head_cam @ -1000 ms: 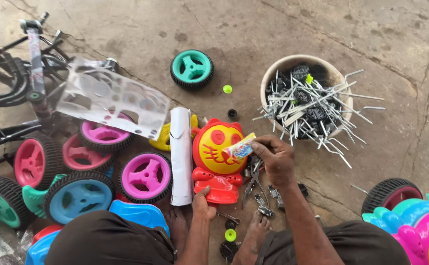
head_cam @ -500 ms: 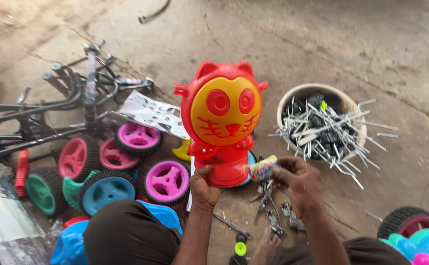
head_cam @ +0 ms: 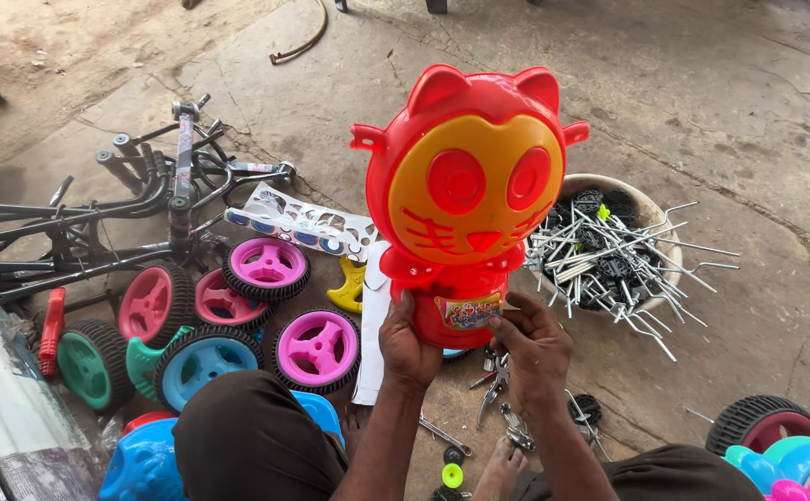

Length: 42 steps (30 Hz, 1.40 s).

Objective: The person assembles a pink cat-shaped toy by attaching a face piece and applying a sticker. Then, the person assembles a red cat-shaped toy by attaching a yellow face piece and applying a sticker. The person handles plastic toy parts and stickers by hand.

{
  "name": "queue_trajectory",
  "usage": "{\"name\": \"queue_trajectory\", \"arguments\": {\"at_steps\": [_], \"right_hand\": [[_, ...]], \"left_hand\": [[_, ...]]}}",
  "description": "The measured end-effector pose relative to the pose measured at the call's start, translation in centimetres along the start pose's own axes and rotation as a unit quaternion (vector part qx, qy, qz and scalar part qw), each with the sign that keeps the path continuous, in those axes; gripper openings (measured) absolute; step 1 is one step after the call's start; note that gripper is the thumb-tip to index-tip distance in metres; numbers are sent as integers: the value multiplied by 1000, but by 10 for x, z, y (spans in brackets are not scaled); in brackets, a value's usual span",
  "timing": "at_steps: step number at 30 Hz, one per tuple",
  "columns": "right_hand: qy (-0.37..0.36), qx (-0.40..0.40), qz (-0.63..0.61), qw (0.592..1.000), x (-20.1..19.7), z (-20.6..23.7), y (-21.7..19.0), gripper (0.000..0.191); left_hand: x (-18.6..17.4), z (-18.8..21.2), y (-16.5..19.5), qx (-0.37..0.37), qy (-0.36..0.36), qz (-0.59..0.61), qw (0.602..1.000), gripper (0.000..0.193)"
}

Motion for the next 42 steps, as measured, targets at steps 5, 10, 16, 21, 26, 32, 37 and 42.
{"name": "queue_trajectory", "arguments": {"at_steps": [5, 10, 16, 21, 26, 32, 37, 42], "right_hand": [[6, 14, 25, 1000, -8, -3, 12, 45], [19, 12, 44, 999, -6, -3, 20, 47], [30, 4, 87, 996, 0, -1, 18, 48], [22, 13, 73, 997, 1, -5, 18, 50], [21, 19, -8, 1000, -4, -9, 13, 55], [13, 6, -15, 1000, -3, -13, 5, 55], [16, 32, 2, 999, 0, -8, 13, 55], [14, 44, 29, 999, 1, -7, 17, 56]], "left_hand": [[3, 3, -2, -10, 1, -11, 1000, 49], [6, 3, -1, -7, -6, -3, 1000, 48], [2, 2, -3, -4, 8, 2, 1000, 46], [-2, -2, -6, -10, 10, 0, 1000, 46], [-6, -8, -2, -2, 5, 0, 1000, 47], [-5, -8, -1, 0, 3, 0, 1000, 50], [-2, -4, -2, -7, 0, -4, 1000, 51], [-2, -3, -1, 1, -2, -13, 1000, 49]]}}
Point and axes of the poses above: each hand's wrist, its own z-axis away from the middle knuckle, its own x-axis out of the palm, y = z × x, the point moved 4 cm from there along -z, towards the middle knuckle, and after that the axes turned 11 degrees about -z, right-handed, at the moved point
